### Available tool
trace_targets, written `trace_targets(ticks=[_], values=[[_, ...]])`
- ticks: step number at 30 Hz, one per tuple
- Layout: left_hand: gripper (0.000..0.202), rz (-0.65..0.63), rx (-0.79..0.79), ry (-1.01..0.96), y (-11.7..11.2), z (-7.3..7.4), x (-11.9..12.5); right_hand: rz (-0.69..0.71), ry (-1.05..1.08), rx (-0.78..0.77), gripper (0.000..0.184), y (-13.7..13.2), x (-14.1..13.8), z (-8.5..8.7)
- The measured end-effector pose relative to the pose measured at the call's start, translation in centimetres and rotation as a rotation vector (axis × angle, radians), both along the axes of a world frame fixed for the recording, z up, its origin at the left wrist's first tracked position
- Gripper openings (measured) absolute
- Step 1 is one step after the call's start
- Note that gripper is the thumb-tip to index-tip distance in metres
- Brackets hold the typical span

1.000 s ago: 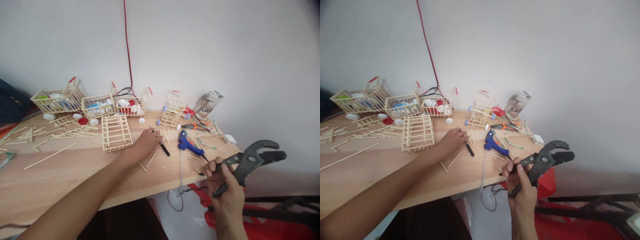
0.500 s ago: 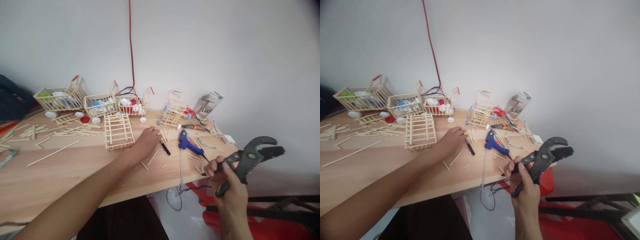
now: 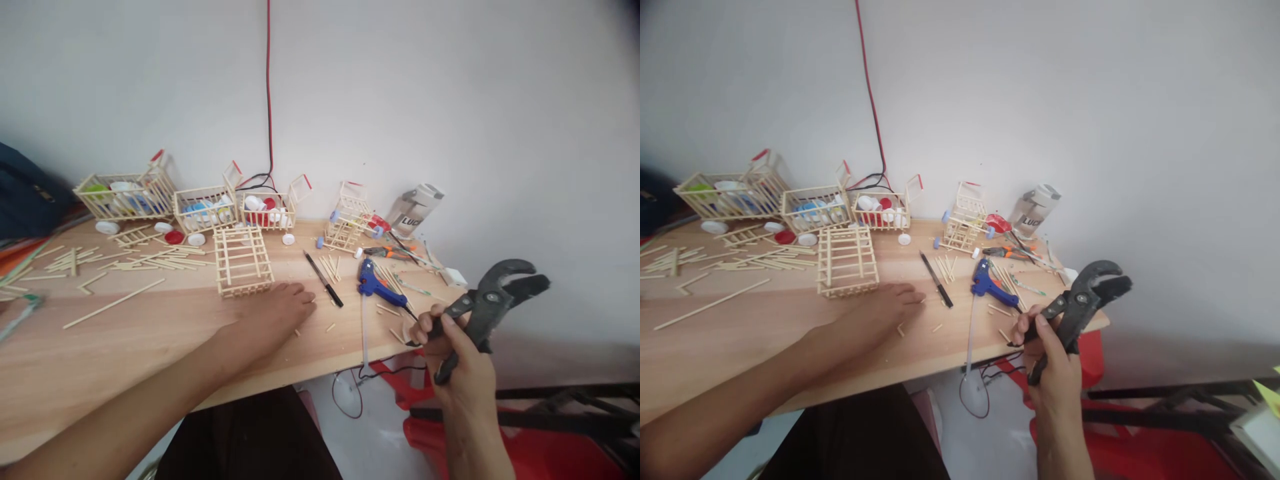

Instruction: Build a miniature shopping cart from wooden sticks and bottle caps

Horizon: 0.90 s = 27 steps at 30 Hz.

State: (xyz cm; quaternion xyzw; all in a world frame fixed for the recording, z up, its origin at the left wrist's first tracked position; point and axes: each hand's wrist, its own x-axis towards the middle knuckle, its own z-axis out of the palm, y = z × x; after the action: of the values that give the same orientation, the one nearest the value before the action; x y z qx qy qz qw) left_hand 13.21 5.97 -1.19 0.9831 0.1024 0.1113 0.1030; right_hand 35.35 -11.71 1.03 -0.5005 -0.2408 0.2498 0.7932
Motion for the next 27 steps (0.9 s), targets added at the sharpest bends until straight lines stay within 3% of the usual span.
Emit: trace_targets(ticks=[6, 10, 13, 18, 22, 27], values=[[0.030, 0.019, -0.001, -0.005, 0.3, -0.2, -0.1, -0.040, -0.059, -0.080, 0.022, -0.3, 0.3, 0.5], [0.031, 0.018, 0.026, 0.000, -0.4, 0.0, -0.2, -0.097, -0.140, -0.222, 0.032, -0.8, 2.3, 0.4], [0.036, -0.022, 0.029, 0.043, -1.1, -0.1, -0.7, -0.175, -0.281, -0.438, 0.041, -1.3, 5.0, 0.1], [0.032, -0.113, 0.053, 0.087, -1.3, -0.7, -2.0, -0.237, -0.845, -1.132, 0.054, -1.3, 9.0, 0.5], [0.028, -0.074, 0.062, 0.042, -1.2, -0.8, -2.9, -0.251, -1.025, -1.299, 0.046, 0.0, 11.0, 0.3], [0.029, -0.044, 0.053, -0.012, -1.3, -1.0, -3.8, -0.260, -1.152, -1.434, 0.054, 1.9, 13.0, -1.7]])
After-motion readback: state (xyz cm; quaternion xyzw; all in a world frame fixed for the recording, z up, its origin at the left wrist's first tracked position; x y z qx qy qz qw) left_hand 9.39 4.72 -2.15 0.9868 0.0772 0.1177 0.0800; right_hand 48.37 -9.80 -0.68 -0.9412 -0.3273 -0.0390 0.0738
